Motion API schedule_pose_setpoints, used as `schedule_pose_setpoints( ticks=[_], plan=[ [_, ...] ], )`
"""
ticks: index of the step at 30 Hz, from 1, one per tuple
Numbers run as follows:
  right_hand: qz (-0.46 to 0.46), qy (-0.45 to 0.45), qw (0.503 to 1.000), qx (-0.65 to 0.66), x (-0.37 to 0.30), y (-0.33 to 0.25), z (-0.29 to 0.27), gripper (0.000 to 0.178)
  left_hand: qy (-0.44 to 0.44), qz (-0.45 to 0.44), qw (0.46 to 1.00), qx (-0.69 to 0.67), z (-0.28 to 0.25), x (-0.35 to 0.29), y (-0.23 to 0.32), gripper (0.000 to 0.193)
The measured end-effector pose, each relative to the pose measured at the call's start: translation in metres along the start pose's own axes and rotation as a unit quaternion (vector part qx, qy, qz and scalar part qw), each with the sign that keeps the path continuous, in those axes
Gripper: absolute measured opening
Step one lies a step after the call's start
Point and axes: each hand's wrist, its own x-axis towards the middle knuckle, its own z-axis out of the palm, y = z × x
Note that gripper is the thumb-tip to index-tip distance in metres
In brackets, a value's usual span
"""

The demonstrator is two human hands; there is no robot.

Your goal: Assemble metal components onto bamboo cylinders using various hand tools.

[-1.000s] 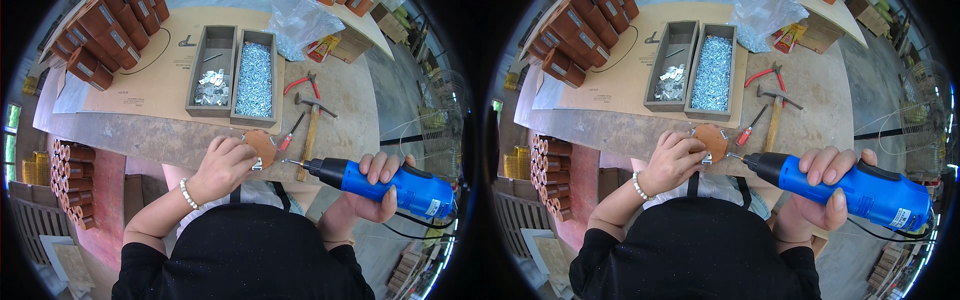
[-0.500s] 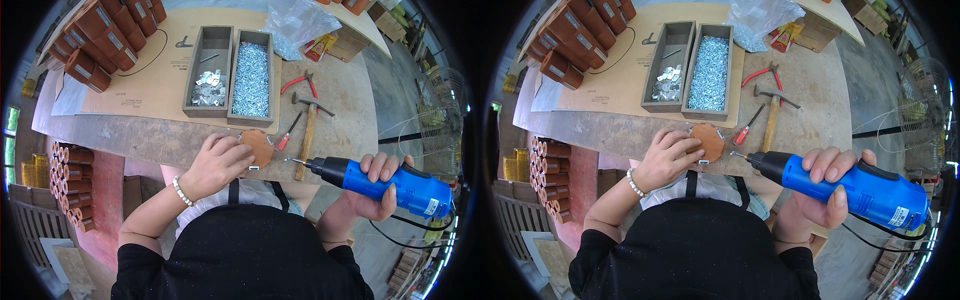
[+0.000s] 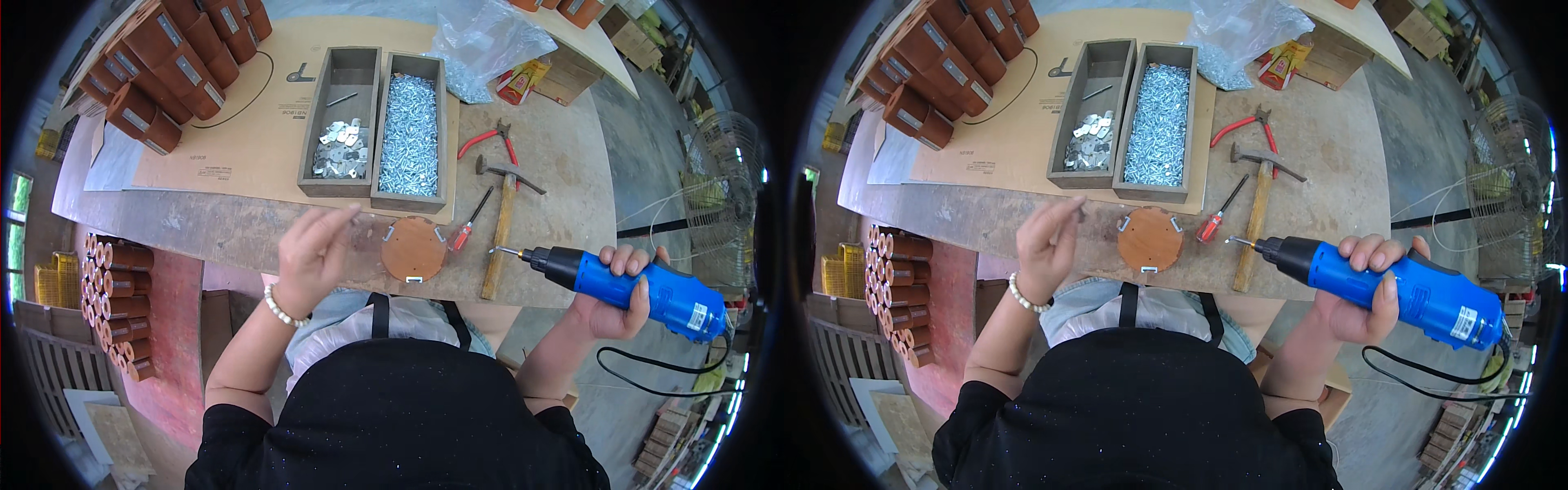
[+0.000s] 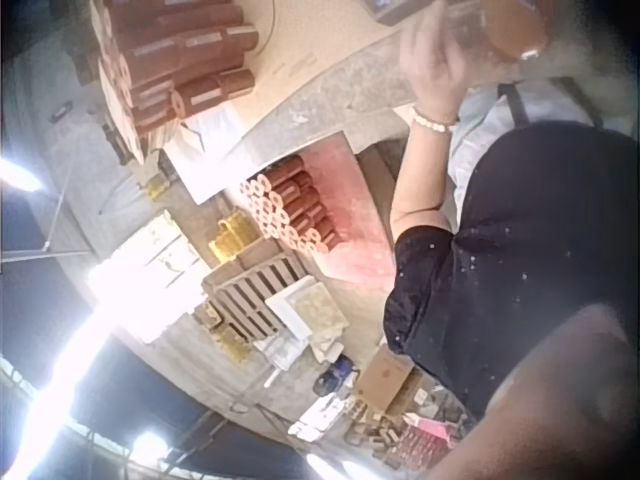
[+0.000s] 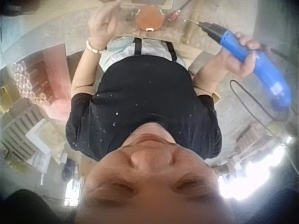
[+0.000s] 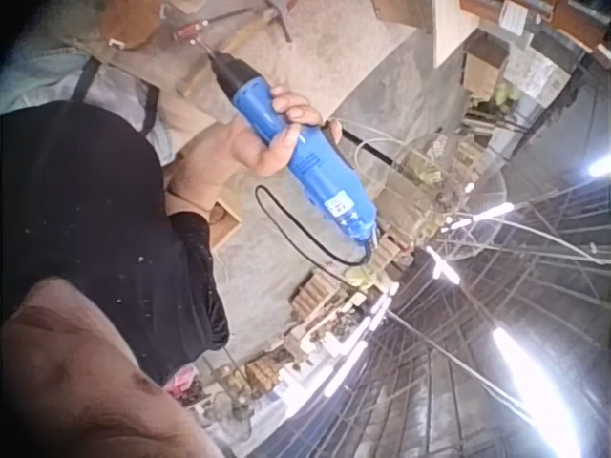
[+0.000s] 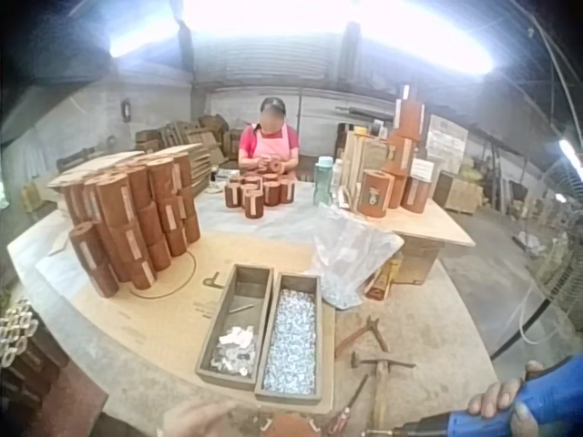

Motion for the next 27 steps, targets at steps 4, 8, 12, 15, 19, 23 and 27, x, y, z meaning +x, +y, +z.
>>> schedule_pose_setpoints(
  ticks=[4,8,12,15,19,23,27],
  plan=[
    [0.019,0.078,0.997,-0.016,0.002,0.007,-0.024,0.048,-0.007,-0.066,0.996,-0.054,0.0,0.009,-0.014,0.026],
    [0.055,0.176,0.982,-0.043,0.004,0.017,-0.055,0.043,-0.077,-0.104,0.988,-0.082,0.012,0.013,-0.01,0.022],
    [0.097,0.263,0.96,-0.013,0.004,0.022,-0.083,0.039,-0.121,-0.181,0.967,-0.134,0.024,0.008,-0.006,0.021],
    [0.093,0.264,0.96,0.032,0.002,0.02,-0.083,0.035,-0.095,-0.132,0.983,-0.086,0.024,0.012,-0.002,0.023],
    [0.081,0.267,0.96,0.023,0.002,0.015,-0.064,0.039,-0.08,-0.059,0.993,-0.059,0.017,0.018,0.01,0.025],
    [0.078,0.225,0.971,0.03,0.003,0.014,-0.044,0.042,-0.066,-0.103,0.992,-0.038,0.018,0.021,0.022,0.021],
    [0.08,0.168,0.981,0.044,0.003,0.01,-0.03,0.046,-0.109,0.012,0.994,0.015,0.015,0.023,0.008,0.021]
  ],
)
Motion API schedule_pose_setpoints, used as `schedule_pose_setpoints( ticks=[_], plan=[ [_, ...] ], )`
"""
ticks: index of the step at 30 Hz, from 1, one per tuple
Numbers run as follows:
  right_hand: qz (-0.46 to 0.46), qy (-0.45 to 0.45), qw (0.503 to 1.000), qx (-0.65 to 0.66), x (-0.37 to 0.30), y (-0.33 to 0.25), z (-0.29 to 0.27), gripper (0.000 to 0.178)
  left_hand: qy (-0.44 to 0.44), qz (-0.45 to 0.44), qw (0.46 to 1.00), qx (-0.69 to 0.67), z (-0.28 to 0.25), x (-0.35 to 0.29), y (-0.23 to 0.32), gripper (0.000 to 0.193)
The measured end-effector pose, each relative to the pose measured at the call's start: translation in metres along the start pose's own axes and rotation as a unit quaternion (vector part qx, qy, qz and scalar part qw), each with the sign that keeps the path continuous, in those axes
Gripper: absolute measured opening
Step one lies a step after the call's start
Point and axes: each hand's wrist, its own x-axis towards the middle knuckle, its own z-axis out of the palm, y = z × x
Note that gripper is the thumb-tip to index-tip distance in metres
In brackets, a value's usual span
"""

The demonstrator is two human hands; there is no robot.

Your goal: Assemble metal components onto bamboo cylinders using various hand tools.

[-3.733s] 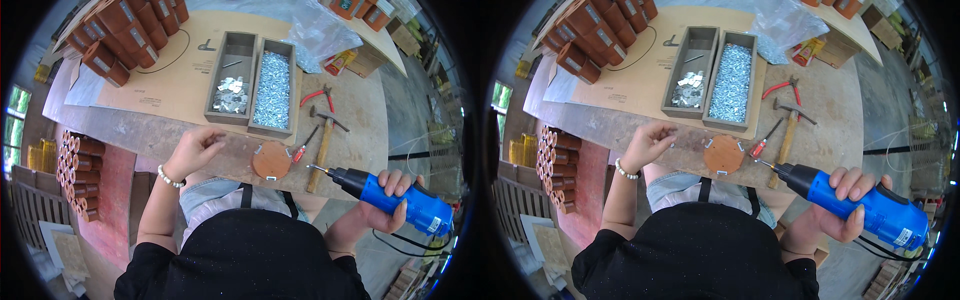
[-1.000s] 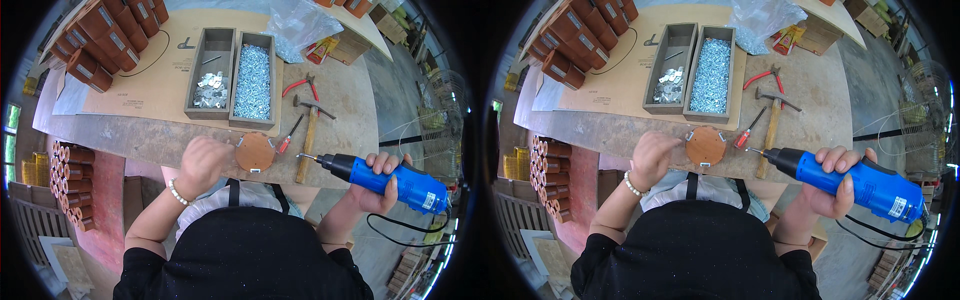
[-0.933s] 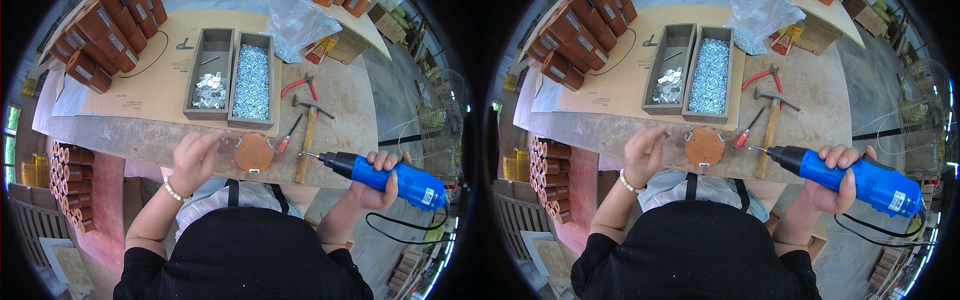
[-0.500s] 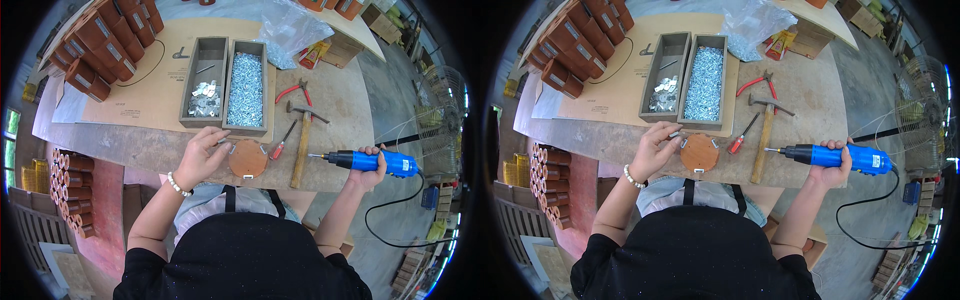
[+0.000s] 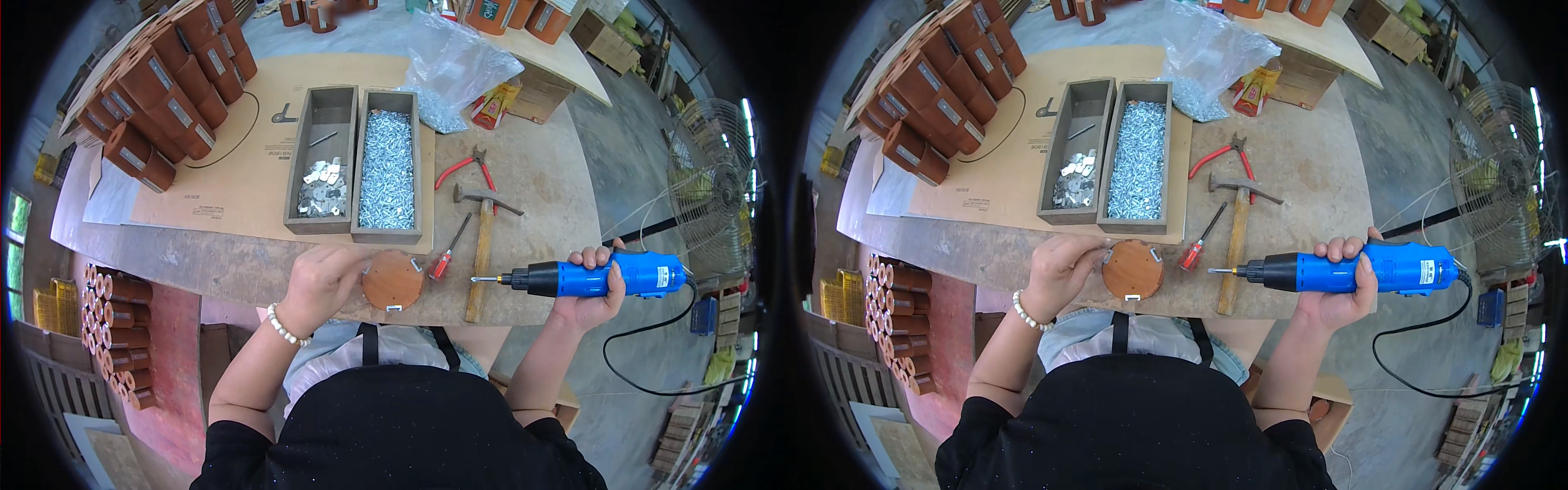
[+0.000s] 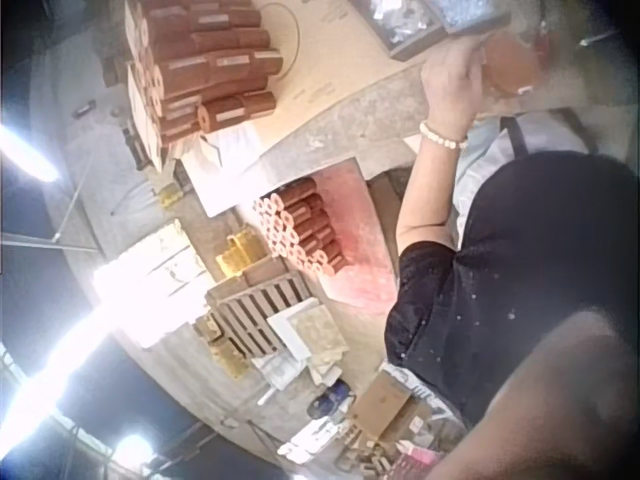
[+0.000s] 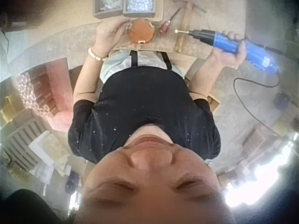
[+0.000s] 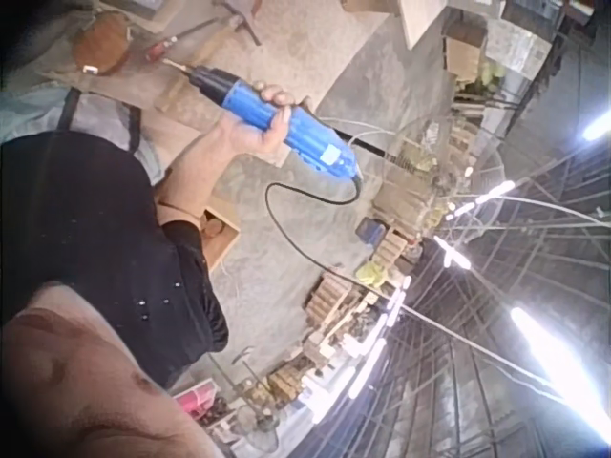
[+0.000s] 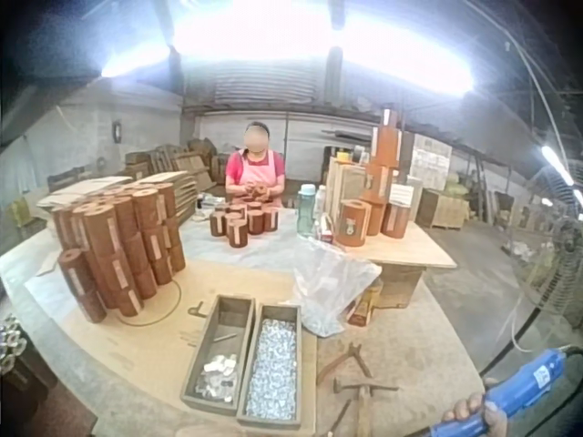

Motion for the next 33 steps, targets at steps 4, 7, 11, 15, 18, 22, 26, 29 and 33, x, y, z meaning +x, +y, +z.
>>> schedule_pose_setpoints(
  ticks=[4,7,11,15,18,22,26,29,33],
  plan=[
    [-0.001,-0.033,0.999,0.01,0.001,0.002,0.017,0.048,-0.056,0.096,0.994,-0.002,0.002,0.01,-0.014,0.023],
    [-0.005,-0.054,0.998,0.019,-0.002,0.002,0.03,0.049,-0.087,0.147,0.985,0.006,0.005,0.013,-0.018,0.028],
    [0.006,-0.096,0.995,0.028,-0.007,-0.002,0.038,0.051,-0.166,0.206,0.961,0.076,-0.01,0.01,-0.019,0.042],
    [-0.007,-0.089,0.996,0.023,-0.012,-0.004,0.04,0.051,-0.226,0.254,0.937,0.081,-0.012,0.006,-0.026,0.037],
    [-0.012,-0.09,0.996,0.013,-0.014,-0.006,0.045,0.05,-0.267,0.273,0.917,0.116,-0.02,0.013,-0.021,0.041],
    [-0.012,-0.098,0.995,0.008,-0.014,-0.006,0.052,0.05,-0.3,0.328,0.882,0.153,-0.011,0.023,-0.028,0.039],
    [-0.016,-0.102,0.995,0.002,-0.013,-0.005,0.053,0.05,-0.311,0.356,0.878,0.073,-0.001,0.03,-0.042,0.043],
    [-0.023,-0.096,0.995,-0.001,-0.012,-0.008,0.049,0.051,-0.339,0.299,0.892,-0.035,0.007,0.02,-0.042,0.053],
    [-0.029,-0.089,0.996,-0.004,-0.01,-0.007,0.05,0.051,-0.303,0.234,0.912,-0.147,0.015,0.005,-0.041,0.061]
  ],
)
